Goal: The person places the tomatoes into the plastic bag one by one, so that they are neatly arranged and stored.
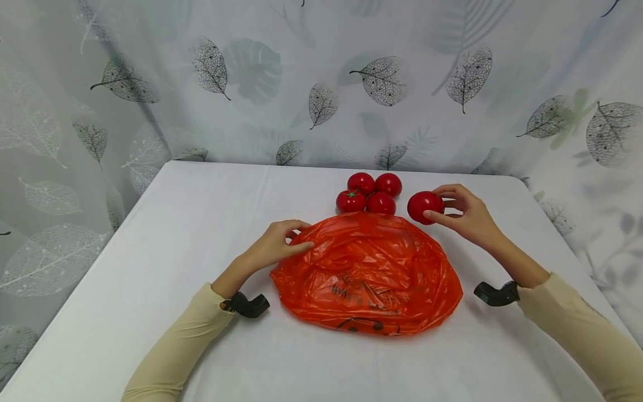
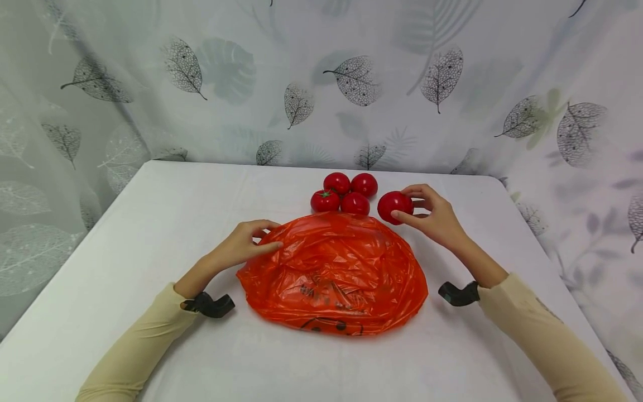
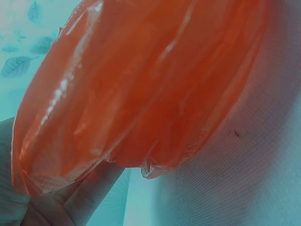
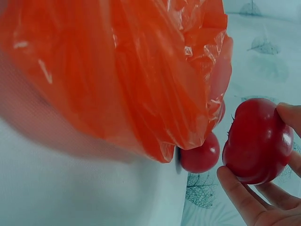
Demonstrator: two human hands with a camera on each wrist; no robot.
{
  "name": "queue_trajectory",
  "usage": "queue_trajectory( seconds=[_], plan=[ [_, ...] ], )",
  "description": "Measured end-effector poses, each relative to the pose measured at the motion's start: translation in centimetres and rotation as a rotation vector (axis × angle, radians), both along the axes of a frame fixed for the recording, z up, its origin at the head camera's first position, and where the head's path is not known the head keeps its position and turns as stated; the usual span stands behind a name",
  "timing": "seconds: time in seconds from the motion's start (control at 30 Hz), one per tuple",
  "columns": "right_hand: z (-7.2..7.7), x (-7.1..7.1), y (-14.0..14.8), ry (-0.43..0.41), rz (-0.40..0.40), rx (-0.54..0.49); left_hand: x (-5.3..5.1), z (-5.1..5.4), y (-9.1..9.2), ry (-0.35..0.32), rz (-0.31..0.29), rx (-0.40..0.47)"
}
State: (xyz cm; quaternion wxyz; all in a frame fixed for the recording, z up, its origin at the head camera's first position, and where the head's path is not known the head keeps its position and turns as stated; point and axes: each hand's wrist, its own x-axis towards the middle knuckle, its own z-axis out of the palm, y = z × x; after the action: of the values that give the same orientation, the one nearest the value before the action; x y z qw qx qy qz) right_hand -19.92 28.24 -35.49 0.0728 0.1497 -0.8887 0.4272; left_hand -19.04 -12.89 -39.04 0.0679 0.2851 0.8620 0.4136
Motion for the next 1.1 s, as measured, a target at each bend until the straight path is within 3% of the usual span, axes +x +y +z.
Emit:
queue_trajectory(
  seconds=[0.3, 0.67, 1.1],
  plan=[
    [0.4, 0.9, -0.2, 0.024, 0.032, -0.017, 0.0, -0.1, 0.1, 0.012, -0.005, 0.001],
    [0.3, 2.5, -1.2, 0.003, 0.068, -0.04, 0.0, 0.1, 0.1, 0.022, -0.014, 0.0],
    [-0.1, 3.2, -1.5, -0.024, 0.126, -0.079, 0.0, -0.3, 0.2, 0.033, -0.016, 0.014]
  ],
)
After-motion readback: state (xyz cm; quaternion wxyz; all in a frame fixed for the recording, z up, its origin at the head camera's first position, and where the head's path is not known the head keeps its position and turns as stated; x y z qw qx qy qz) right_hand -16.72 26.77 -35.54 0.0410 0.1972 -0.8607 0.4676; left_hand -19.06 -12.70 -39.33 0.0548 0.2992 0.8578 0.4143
